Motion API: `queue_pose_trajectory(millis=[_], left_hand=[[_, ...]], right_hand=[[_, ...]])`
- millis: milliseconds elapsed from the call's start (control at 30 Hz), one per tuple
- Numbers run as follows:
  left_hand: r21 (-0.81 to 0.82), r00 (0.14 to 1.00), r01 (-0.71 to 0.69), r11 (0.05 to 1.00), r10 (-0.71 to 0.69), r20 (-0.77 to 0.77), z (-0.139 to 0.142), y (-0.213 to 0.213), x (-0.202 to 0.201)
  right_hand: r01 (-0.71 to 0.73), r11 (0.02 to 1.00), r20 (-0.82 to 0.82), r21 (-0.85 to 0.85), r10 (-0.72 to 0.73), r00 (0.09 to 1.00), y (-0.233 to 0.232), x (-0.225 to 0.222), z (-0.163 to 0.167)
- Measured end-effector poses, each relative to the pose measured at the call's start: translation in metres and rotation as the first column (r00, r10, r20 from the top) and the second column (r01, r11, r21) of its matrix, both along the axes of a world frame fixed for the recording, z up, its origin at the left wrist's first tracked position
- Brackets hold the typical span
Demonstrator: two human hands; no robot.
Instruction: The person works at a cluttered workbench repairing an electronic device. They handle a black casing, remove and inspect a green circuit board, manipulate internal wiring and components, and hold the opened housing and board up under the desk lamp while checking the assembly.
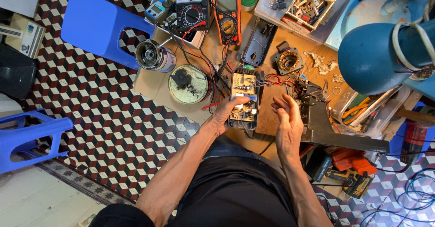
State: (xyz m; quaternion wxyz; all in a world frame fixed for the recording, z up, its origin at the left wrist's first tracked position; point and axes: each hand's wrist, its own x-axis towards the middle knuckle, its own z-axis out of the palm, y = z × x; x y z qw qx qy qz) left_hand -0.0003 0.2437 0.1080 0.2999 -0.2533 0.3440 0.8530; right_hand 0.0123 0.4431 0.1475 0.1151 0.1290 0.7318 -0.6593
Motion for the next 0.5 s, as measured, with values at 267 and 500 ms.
queue_pose_trajectory(millis=[267,500], left_hand=[[0.074,0.997,-0.074,0.995,0.073,0.018,-0.001,0.009,-0.008],[0.06,0.988,-0.132,0.989,0.126,0.092,-0.001,0.012,-0.009]], right_hand=[[-0.191,0.971,0.266,-0.142,0.223,0.938,0.011,0.023,-0.026],[-0.253,0.959,0.255,-0.126,0.278,0.926,0.005,0.033,-0.013]])
